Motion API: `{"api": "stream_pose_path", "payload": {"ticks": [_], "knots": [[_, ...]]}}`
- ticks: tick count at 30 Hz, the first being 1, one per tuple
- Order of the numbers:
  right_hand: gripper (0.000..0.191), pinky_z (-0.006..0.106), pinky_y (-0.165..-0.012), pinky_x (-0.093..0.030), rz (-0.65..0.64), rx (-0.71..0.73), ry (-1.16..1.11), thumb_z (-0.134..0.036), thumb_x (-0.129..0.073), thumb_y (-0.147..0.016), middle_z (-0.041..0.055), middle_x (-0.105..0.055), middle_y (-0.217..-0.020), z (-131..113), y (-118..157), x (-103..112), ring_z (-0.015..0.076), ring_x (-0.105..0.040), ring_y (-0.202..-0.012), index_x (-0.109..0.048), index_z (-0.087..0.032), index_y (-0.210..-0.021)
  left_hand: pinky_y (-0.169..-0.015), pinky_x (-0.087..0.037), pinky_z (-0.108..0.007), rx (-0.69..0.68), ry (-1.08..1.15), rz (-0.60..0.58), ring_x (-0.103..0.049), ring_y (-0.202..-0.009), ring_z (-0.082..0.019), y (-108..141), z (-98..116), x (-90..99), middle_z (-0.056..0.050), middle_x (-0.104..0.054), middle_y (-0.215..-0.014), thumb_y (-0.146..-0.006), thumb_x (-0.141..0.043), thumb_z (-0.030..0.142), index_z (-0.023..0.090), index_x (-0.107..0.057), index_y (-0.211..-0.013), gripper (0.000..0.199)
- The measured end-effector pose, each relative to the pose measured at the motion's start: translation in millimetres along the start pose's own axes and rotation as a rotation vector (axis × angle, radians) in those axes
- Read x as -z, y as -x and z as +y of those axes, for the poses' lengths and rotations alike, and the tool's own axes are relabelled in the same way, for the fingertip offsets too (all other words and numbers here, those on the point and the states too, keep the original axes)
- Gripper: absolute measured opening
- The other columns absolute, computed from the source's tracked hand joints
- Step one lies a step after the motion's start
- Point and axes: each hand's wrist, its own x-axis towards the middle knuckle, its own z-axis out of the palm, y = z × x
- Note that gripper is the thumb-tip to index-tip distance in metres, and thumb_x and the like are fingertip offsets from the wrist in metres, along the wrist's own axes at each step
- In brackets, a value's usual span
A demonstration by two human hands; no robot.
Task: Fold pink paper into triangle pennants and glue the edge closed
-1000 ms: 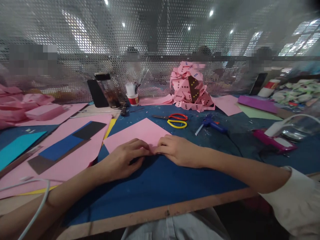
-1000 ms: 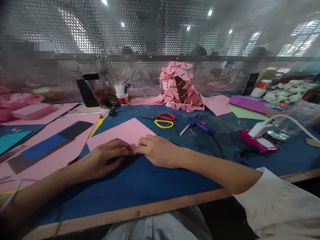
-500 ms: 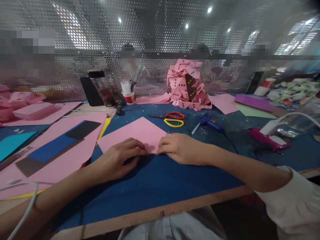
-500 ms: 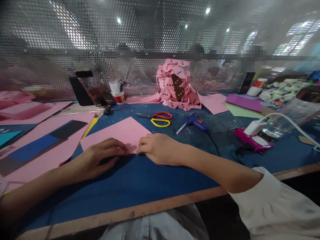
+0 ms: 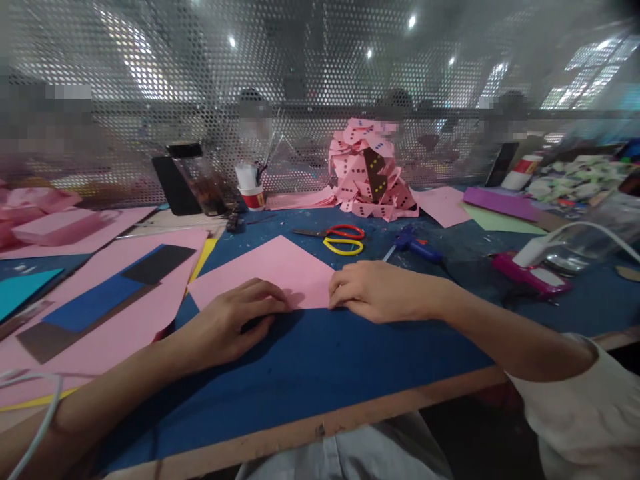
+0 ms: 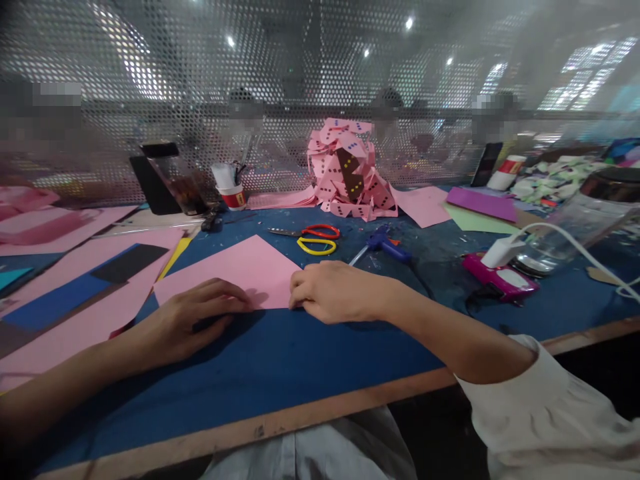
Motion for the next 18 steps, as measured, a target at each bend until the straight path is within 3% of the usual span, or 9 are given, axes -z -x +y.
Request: {"api": "stream_pose_path", "payload": {"ticks": [6, 9, 15, 18], "knots": [[0.012, 0.033, -0.087, -0.046, 0.104, -0.128, -0.073, -0.012, -0.062, -0.088, 0.0058, -0.071, -0.097, 11, -10, -19, 0.0201, -0.062, -0.093, -0.072, -0.017, -0.086, -0.092, -0.054, -0.031, 0.143, 0.091, 0.084, -0.065, -0.106, -0.019, -8, 4, -7.5, -0.005, -0.068, -0.112, -0.100, -0.054, 0.026, 0.026, -0.073, -0.104, 0.020], [0.013, 0.034, -0.087, -0.042, 0.152, -0.190, -0.118, -0.013, -0.063, -0.084, 0.0052, -0.070, -0.103, 12, -17, -33, 0.0208, -0.059, -0.098, -0.070, -0.019, -0.093, -0.084, -0.056, -0.030, 0.223, 0.088, 0.116, -0.065, -0.099, -0.019, -19, 8, -13.8, -0.005, -0.068, -0.104, -0.100, -0.055, 0.031, 0.023, -0.069, -0.092, 0.019], [0.010, 0.036, -0.090, -0.038, 0.217, -0.286, -0.122, -0.018, -0.064, -0.083, 0.0047, -0.069, -0.104, 4, -19, -44, 0.0229, -0.057, -0.104, -0.067, -0.020, -0.092, -0.103, -0.048, -0.049, 0.319, -0.004, 0.163, -0.058, -0.117, -0.028, -41, 15, -32.4, -0.007, -0.066, -0.124, -0.092, -0.064, 0.033, 0.024, -0.066, -0.093, 0.010], [0.008, 0.037, -0.090, -0.036, 0.249, -0.316, -0.107, -0.023, -0.065, -0.085, 0.0053, -0.068, -0.105, 1, -21, -48, 0.0243, -0.056, -0.106, -0.066, -0.020, -0.092, -0.105, -0.045, -0.053, 0.349, -0.040, 0.177, -0.057, -0.117, -0.029, -46, 16, -39.7, -0.007, -0.066, -0.125, -0.090, -0.064, 0.031, 0.024, -0.065, -0.095, 0.008]]}}
